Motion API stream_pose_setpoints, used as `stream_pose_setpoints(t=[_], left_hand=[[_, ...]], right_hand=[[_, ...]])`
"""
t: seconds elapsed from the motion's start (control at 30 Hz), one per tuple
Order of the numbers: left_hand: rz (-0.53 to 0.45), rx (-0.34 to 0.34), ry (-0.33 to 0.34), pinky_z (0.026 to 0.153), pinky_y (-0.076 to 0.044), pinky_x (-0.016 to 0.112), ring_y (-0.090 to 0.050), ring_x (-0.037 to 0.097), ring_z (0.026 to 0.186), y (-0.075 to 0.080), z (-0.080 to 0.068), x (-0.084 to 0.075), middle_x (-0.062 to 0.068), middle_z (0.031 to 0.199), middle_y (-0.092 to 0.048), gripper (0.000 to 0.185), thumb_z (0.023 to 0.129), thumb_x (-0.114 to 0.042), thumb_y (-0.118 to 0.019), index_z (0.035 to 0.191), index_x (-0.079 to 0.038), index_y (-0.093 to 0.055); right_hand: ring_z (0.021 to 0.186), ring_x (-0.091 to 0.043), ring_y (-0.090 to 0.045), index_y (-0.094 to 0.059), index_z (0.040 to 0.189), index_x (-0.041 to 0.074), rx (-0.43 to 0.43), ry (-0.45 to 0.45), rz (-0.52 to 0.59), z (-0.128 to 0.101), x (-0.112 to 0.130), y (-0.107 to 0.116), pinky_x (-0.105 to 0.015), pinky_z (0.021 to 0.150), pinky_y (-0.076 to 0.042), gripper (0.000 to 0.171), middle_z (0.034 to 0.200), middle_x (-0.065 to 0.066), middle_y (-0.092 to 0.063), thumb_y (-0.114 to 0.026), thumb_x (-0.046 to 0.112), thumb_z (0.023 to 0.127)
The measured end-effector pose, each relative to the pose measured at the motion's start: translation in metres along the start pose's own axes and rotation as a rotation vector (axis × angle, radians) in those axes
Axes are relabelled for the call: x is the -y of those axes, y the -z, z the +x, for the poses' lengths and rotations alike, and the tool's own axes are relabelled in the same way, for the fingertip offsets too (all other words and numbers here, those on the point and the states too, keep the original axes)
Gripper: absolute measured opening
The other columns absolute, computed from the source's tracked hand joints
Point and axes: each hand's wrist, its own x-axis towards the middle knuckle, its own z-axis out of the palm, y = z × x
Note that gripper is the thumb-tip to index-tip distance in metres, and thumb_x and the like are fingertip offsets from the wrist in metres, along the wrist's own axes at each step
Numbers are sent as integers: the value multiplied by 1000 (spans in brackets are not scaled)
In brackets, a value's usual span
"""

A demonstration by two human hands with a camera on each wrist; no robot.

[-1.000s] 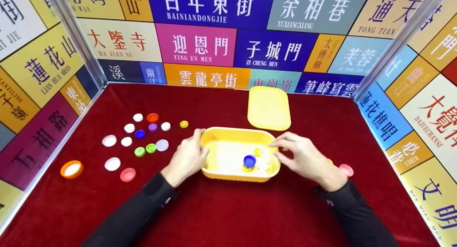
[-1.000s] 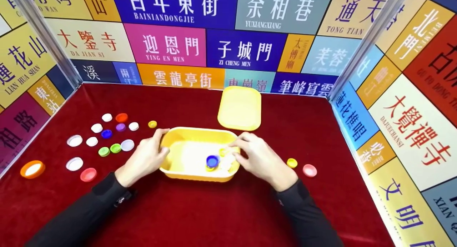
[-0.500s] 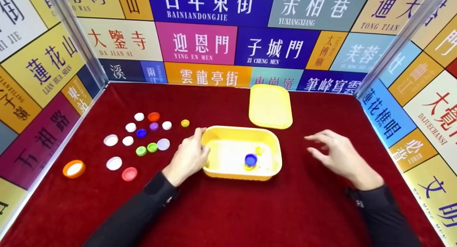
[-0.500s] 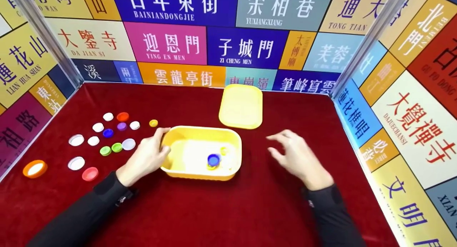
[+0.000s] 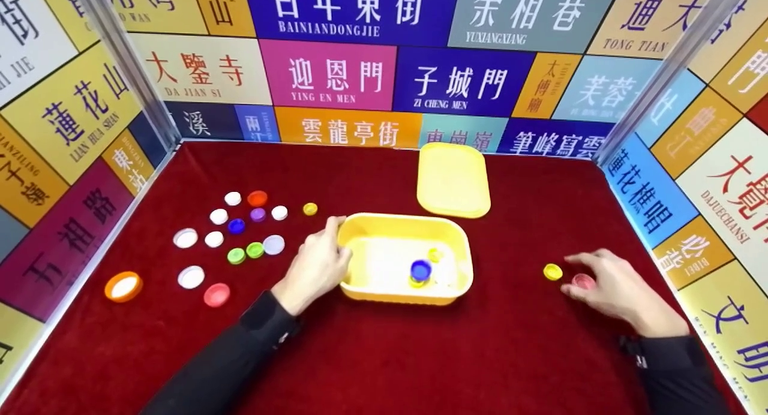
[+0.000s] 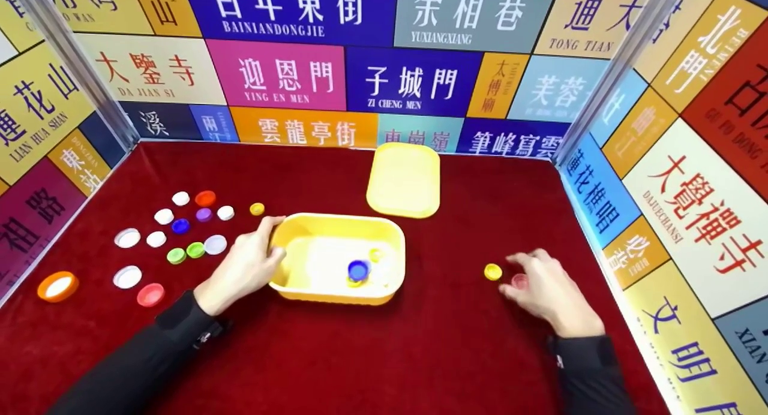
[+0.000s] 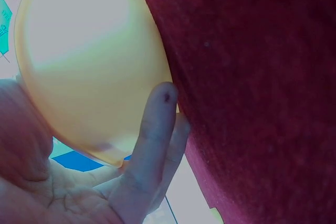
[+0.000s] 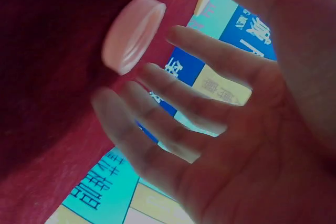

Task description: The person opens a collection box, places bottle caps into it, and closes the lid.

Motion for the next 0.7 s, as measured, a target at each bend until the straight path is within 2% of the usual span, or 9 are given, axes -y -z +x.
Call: stream_pose_setpoints(t=[0.1,0.2,0.33,0.7], left_hand=[[2,-8,-9,82,-70,49,-80,36,92,0,0,0,25,126,-83,54,107,-10,-68,160,-4,-58],[3,-12,-10,84,-70,50,-80,36,93,0,0,0,25,126,-83,54,107,-10,-68,160,-5,-58],[2,-11,-3,85,-70,51,-80,36,94,0,0,0,25,129,-83,54,107,-10,-68,160,-5,-58],[9,-17,5,84,-71,50,-81,36,94,0,0,1,25,130,-83,54,107,-10,-69,160,-4,-59]], right_hand=[[102,-42,-71,-82,130,-4,8,-10,-15,-4,-2,-2,-59,91,-60,45,117,-28,-78,-91,12,89],[91,-33,-66,-86,118,-2,-23,-7,-12,-3,-2,-5,-46,81,-55,34,105,-22,-77,-86,5,85],[84,-24,-61,-87,106,-1,-56,5,-7,-1,-1,-6,-37,74,-51,22,93,-14,-75,-87,3,85],[83,-21,-61,-89,106,-4,-60,6,7,3,3,-4,-29,69,-46,19,90,-10,-75,-85,1,88]])
